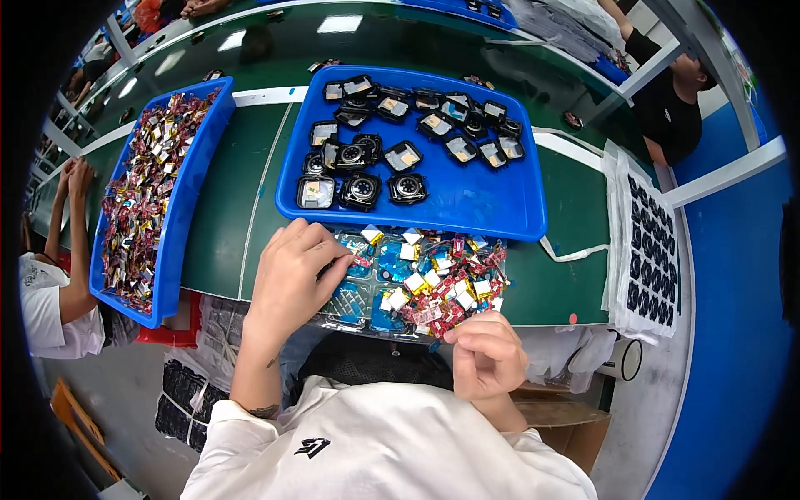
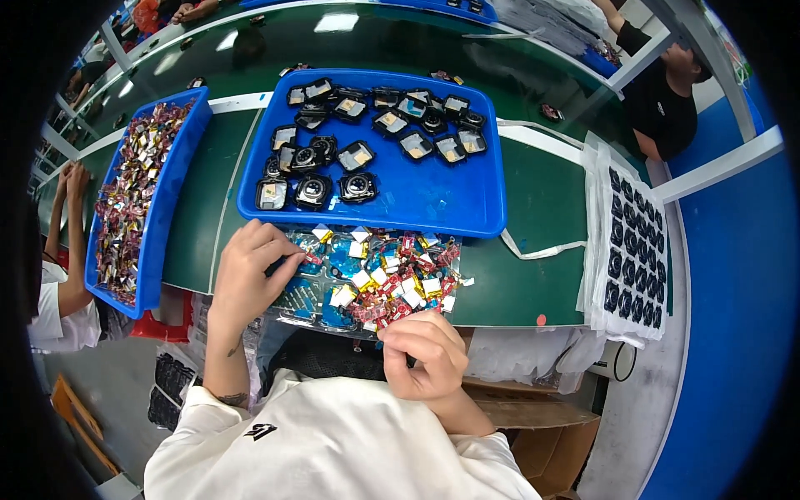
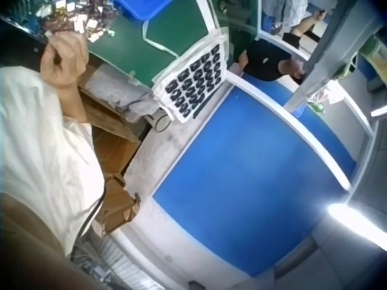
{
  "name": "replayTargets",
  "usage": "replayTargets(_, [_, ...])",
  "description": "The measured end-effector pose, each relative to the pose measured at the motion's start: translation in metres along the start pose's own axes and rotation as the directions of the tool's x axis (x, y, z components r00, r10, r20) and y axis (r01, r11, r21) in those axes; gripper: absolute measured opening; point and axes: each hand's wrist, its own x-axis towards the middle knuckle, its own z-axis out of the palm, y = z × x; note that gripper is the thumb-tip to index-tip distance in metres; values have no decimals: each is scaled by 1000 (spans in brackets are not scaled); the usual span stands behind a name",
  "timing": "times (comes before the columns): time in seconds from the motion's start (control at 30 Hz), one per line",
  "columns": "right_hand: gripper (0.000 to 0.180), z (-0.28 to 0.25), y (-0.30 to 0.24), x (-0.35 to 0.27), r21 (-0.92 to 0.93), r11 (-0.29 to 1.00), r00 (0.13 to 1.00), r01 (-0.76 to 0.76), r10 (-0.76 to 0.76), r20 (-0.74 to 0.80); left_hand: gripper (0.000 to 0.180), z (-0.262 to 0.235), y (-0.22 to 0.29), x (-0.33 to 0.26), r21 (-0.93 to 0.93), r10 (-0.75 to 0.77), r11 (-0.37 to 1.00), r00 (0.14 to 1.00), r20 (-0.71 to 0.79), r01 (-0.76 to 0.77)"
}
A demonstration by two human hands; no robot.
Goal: Assembling small electronic components by placing them into frames within a blue tray.
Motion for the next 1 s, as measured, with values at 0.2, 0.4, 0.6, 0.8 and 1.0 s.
replayTargets(0.2, [20, 15, -2, 9, 21, 1000, 999, -21, 20, 38, 13, -2, 7, -4, 10, -114, 993, 993, -41, 114])
replayTargets(0.4, [20, 19, -2, 8, -15, 999, 996, -39, 40, 76, 12, 3, 10, -2, -43, -158, 987, 984, -87, 154])
replayTargets(0.6, [20, 21, -3, 11, 77, 967, 968, -244, 238, 85, 8, -1, 24, 0, -481, -260, 854, 964, -64, 198])
replayTargets(0.8, [40, 14, -1, 39, 566, 338, 617, -752, 664, 422, 12, 3, 31, 7, -682, -87, 726, 973, -214, -85])
replayTargets(1.0, [25, 14, -8, 46, 538, 343, 612, -770, 634, 472, 20, 1, 38, 10, -548, 194, 758, 924, -331, -355])
